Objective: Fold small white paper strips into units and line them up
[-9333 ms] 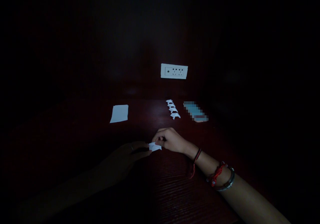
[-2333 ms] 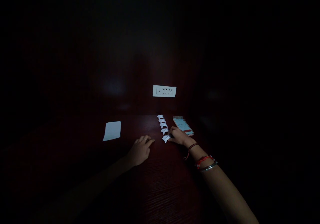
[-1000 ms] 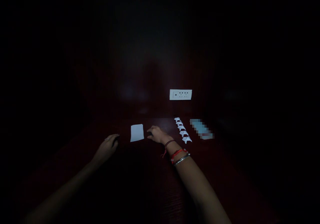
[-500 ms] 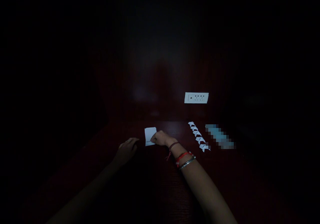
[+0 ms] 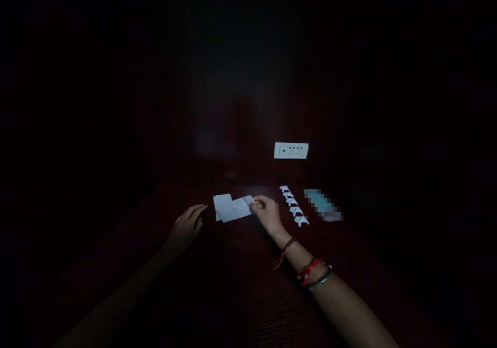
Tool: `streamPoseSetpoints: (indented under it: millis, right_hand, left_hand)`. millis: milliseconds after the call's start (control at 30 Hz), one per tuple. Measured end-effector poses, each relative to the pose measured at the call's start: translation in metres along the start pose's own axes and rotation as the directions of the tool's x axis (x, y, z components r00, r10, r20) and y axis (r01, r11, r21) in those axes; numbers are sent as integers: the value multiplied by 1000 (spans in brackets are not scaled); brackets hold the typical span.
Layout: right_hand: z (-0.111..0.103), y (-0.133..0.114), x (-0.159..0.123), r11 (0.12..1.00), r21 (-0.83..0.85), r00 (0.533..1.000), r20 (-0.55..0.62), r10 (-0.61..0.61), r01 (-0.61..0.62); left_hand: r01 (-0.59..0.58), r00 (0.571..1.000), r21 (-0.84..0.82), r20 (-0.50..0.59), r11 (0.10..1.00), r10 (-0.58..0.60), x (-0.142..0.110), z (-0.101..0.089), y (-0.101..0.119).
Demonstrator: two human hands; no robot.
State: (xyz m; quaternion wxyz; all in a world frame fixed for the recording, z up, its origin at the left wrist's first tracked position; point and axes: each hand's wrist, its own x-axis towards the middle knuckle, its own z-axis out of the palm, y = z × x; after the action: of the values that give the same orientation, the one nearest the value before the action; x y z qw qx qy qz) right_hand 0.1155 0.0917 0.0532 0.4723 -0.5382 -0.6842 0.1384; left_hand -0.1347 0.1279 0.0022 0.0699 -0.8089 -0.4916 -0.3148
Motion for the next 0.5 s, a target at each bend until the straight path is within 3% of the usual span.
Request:
streamPoseSetpoints:
  millis: [167, 300, 367, 500]
  right_hand:
    - [-37, 29, -36, 993, 58, 995, -2, 104, -104]
    - [-45, 45, -54, 986, 69, 988, 50, 147, -150]
    - [-46, 50, -58, 982, 84, 984, 79, 161, -168]
    - [-45, 58, -61, 976, 128, 982, 86, 167, -177]
  left_hand:
    - [-143, 990, -90, -14, 986, 142, -9, -8, 49]
    - [-322, 939, -157, 74, 934, 336, -24, -2, 91]
    - [-407, 889, -205, 137, 890, 438, -30, 2, 100]
    - [-448, 847, -259, 185, 856, 499, -34, 1, 105]
